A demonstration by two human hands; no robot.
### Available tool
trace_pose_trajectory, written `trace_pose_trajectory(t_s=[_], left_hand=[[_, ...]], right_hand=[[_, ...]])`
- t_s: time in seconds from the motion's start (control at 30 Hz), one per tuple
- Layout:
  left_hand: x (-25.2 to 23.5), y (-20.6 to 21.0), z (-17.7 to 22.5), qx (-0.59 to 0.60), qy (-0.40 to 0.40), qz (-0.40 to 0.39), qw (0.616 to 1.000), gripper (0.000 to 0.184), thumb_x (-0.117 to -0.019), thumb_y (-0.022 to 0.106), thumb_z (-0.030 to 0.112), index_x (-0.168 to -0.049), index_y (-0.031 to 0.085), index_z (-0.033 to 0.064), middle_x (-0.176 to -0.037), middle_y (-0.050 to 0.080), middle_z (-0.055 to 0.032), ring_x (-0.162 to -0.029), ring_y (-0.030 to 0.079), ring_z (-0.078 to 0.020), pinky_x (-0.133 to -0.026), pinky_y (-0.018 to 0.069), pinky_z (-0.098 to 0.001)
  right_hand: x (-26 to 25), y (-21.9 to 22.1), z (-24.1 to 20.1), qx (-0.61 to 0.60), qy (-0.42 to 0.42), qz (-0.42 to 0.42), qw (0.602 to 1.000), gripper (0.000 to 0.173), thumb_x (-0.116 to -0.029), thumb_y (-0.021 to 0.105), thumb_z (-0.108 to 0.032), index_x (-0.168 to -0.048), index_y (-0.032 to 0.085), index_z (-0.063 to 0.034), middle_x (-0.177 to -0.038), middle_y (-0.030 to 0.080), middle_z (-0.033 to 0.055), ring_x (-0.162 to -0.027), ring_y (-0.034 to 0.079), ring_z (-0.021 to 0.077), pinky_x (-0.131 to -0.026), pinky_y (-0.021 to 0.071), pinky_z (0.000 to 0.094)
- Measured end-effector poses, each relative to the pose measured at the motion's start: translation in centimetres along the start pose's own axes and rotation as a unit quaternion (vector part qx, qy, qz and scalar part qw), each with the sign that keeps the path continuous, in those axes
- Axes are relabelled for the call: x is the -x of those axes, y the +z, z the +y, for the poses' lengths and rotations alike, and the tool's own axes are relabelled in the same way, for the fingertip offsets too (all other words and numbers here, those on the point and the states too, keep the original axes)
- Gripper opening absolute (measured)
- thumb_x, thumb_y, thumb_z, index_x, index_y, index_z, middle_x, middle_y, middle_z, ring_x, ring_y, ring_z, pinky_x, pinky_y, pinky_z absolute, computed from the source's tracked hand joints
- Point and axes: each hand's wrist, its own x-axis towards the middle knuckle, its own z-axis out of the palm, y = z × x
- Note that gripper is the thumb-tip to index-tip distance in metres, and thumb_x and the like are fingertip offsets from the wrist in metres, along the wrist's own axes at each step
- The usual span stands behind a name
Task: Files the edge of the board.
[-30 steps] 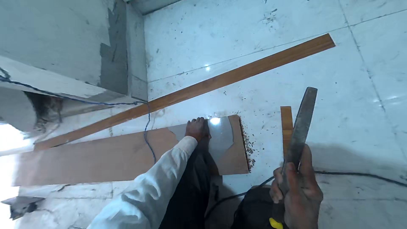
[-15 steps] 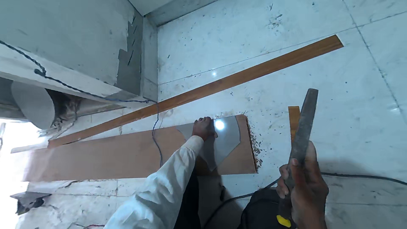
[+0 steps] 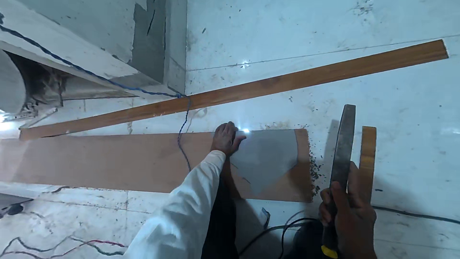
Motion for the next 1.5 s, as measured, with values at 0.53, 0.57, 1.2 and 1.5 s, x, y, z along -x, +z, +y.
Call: trace_pose_trajectory(t_s=[0.53,0.57,1.2,1.5], left_hand=[[-2.5,2.9,7.2,0.07,0.038,0.032,0.996,0.04,-0.1021,0.059,0.029,-0.119,0.068,-0.0064,-0.127,0.068,-0.0245,-0.119,0.065,-0.0426,-0.105,0.0464,-0.0564],[-2.6,3.3,8.0,0.075,0.032,0.032,0.996,0.038,-0.1016,0.06,0.026,-0.118,0.068,-0.0074,-0.125,0.069,-0.025,-0.119,0.065,-0.0428,-0.106,0.0457,-0.0564],[-3.9,3.5,9.7,0.139,-0.046,0.033,0.989,0.026,-0.1015,0.061,0.017,-0.096,0.072,-0.0058,-0.101,0.073,-0.0211,-0.099,0.069,-0.0388,-0.087,0.0518,-0.0517],[-4.3,3.6,9.7,0.152,-0.071,0.054,0.984,0.031,-0.0997,0.064,0.024,-0.087,0.07,-0.0036,-0.093,0.072,-0.0185,-0.091,0.068,-0.0361,-0.077,0.0519,-0.0486]], right_hand=[[-2.1,2.6,0.8,0.083,0.013,-0.037,0.996,0.061,-0.1064,0.043,-0.019,-0.164,0.021,-0.0157,-0.069,0.053,-0.0032,-0.042,0.048,0.0063,-0.035,0.045,0.0219],[-2.2,2.7,0.9,0.087,0.018,-0.039,0.995,0.061,-0.1065,0.043,-0.019,-0.164,0.02,-0.0161,-0.069,0.053,-0.0032,-0.042,0.048,0.0062,-0.035,0.0448,0.0219],[-5.1,6.0,3.0,0.258,0.112,-0.118,0.952,0.056,-0.1094,0.046,-0.021,-0.163,0.028,-0.0221,-0.066,0.053,0.0023,-0.042,0.046,0.0112,-0.038,0.0434,0.0276],[-4.8,6.9,3.0,0.266,0.114,-0.104,0.952,0.056,-0.1094,0.045,-0.02,-0.163,0.028,-0.0212,-0.066,0.053,0.0013,-0.041,0.045,0.0098,-0.036,0.0428,0.0265]])
